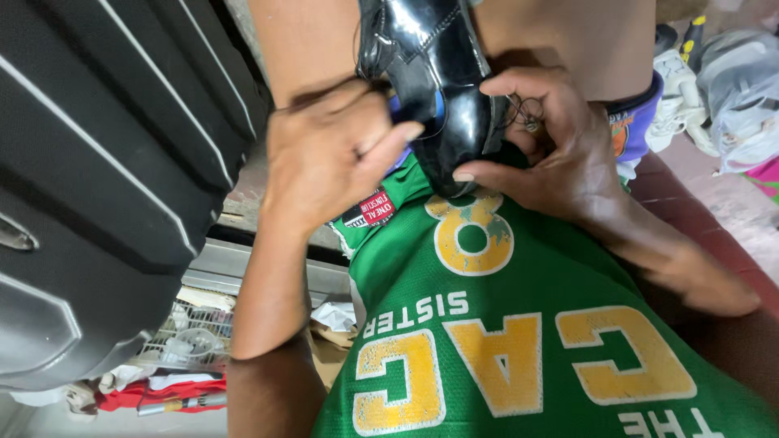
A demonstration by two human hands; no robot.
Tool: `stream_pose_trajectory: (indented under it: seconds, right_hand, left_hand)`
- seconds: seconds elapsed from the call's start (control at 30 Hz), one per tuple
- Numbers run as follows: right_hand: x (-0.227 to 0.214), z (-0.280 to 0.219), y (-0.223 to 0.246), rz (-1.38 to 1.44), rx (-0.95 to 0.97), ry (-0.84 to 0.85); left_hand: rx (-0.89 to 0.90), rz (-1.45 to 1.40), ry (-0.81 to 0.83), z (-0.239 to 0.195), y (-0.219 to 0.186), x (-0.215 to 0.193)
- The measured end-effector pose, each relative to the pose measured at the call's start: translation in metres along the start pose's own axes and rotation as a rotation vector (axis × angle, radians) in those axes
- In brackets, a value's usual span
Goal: The person is sewing a black shoe using a needle and thread. They repeatedly push the needle through the shoe's sole and pull the thread to stitch it.
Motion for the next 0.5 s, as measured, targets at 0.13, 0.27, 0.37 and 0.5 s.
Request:
stream_pose_trajectory:
  seconds: [0.13,0.27,0.37,0.5]
  right_hand:
    - [0.003,-0.006,-0.009,0.169,0.027,0.004]
    - [0.0,0.0,-0.007,0.123,-0.032,0.004]
    - [0.0,-0.003,-0.006,0.121,-0.013,-0.001]
    - [-0.001,0.003,-0.003,0.086,-0.045,-0.007]
  left_hand:
    - [-0.18,-0.206,-0.179,-0.023,0.03,-0.011]
    - [-0.285,-0.239,-0.522,-0.048,0.056,-0.029]
    - [-0.395,-0.237,-0.619,-0.056,0.059,-0.028]
    - [-0.252,-0.126,-0.585,-0.037,0.026,-0.023]
Point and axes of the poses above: each hand's wrist, its own z-axis towards the middle knuckle, its own x-axis out of the palm, y = z × x, the point moved 6 cm from there along z, towards the middle knuckle, and after that the axes turned 9 degrees about -x, right-handed, at the moved point
